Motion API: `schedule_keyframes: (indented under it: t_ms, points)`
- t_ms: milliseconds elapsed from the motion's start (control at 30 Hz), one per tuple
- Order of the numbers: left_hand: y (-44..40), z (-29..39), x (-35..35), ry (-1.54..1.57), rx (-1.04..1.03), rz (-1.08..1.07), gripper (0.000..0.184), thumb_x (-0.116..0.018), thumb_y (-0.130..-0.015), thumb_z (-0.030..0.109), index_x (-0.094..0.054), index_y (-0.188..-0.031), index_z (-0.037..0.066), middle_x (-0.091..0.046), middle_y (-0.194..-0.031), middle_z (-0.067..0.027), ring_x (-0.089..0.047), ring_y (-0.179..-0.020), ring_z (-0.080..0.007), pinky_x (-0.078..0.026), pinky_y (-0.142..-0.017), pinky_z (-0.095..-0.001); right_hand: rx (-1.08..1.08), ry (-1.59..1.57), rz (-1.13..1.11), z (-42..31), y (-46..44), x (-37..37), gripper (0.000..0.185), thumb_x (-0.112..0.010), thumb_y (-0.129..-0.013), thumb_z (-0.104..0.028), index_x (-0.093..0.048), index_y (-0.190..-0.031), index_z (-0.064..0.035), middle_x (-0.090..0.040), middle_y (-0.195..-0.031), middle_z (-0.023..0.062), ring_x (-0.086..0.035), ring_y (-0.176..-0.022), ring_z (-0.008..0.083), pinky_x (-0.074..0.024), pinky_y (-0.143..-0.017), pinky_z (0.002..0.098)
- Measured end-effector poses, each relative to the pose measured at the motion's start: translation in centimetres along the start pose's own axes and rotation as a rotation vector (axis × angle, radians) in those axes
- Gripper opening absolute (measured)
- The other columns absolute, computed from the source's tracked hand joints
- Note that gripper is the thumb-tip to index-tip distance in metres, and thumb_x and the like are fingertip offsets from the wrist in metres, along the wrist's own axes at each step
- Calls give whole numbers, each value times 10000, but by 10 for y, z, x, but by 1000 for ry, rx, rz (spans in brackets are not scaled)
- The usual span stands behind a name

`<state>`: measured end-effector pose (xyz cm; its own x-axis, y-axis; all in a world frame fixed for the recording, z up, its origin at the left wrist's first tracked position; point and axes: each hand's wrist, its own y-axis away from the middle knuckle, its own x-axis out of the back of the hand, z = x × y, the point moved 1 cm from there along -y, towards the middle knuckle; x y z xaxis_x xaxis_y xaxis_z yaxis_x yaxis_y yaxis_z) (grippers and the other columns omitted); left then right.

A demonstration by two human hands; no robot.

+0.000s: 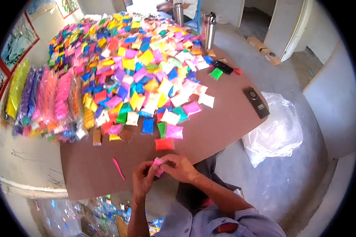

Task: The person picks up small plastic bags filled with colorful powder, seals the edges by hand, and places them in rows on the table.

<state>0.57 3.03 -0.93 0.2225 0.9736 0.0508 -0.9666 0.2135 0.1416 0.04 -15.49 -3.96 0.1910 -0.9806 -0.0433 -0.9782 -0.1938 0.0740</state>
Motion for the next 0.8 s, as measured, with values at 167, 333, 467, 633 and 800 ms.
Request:
schedule_keyframes:
  t_ms: [167,333,467,633,800]
  points:
    - [-3,-27,8,-49,-30,91,241,-711,-988,257,-705,-1016,18,-688,-853,-6,-626,-735,-74,-527,-624,-236,146,127,112,-4,0,-4,335,-739,-924,-225,-650,-1190,-43,-692,-976,96,-689,-849,181,-557,-770,322]
    - [0,-24,4,7,-12,112,250,-714,-986,265,-707,-1027,19,-700,-873,-19,-643,-739,-80,-540,-627,-238,136,346,62,-17,3,1,297,-699,-955,-302,-687,-1122,-56,-692,-883,120,-682,-757,228,-538,-698,349]
    - [2,11,-10,-2,-59,11,268,-704,-973,249,-709,-1027,-13,-710,-882,-54,-659,-787,-118,-549,-664,-276,146,146,33,4,0,3,272,-674,-975,-297,-701,-1058,-40,-686,-884,142,-674,-752,237,-533,-706,349]
    - [-6,-20,-3,5,87,51,326,-675,-1008,337,-719,-1037,15,-691,-872,-12,-633,-725,-88,-521,-615,-232,106,182,60,-8,-1,4,211,-652,-1002,-228,-700,-1024,-23,-669,-846,59,-623,-765,118,-508,-698,300]
    - [-5,-11,-7,-43,61,82,321,-666,-1012,347,-735,-987,35,-670,-882,0,-609,-715,-71,-499,-591,-224,181,227,83,-6,-4,4,225,-634,-1015,-246,-697,-1011,-30,-664,-845,30,-614,-708,121,-499,-642,295]
